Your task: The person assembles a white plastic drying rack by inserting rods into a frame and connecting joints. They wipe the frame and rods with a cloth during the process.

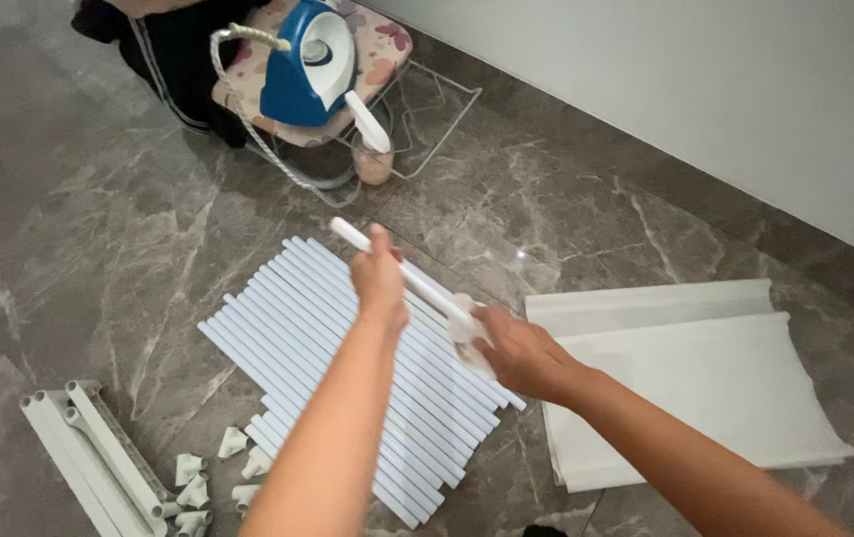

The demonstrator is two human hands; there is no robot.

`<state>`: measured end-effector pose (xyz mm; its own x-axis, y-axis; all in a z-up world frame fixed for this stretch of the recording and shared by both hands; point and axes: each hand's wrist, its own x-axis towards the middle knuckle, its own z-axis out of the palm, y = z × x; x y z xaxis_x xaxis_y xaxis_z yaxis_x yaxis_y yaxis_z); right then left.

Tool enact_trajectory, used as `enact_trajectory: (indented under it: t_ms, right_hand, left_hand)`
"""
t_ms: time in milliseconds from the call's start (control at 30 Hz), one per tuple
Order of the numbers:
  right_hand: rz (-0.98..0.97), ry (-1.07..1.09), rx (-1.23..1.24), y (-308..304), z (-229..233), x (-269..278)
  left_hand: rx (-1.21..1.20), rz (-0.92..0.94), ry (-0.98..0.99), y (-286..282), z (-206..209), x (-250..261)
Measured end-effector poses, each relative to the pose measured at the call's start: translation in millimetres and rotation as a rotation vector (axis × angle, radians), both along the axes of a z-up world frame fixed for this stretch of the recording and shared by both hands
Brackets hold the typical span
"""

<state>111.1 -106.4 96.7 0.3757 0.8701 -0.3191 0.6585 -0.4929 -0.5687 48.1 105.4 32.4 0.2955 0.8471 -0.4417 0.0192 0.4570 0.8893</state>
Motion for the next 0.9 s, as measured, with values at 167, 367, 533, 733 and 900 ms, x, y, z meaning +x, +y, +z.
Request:
enact_trajectory:
  t_ms: [167, 367, 533, 733, 900]
  right_hand:
    - [0.011, -0.071, 0.010, -29.3, -40.7, 25.6]
    - [-0.103, -0.269, 0.145, -49.8, -100.7, 63.7]
    - [-0.173, -0.247, -0.189, -52.5, -144.4, 80.1]
    - [-0.139, -0.230, -0.195, -31.1, -166.2, 76.4]
    - [-0.100, -0.265, -0.257, -15.2, -169.5, 71.6]
  left_hand:
    - [0.072, 0.071, -0.015, 39.2, -23.0, -8.9]
    - [-0.053, -0.362, 0.220, 8.9, -46.3, -20.1]
    - [-0.011, -0.352, 0.435, -18.8, -83.0, -40.0]
    - [-0.016, -0.397, 0.360, -42.0, -103.4, -54.7]
    - [-0.087, -0.388, 0.398, -49.0, -99.0, -57.7]
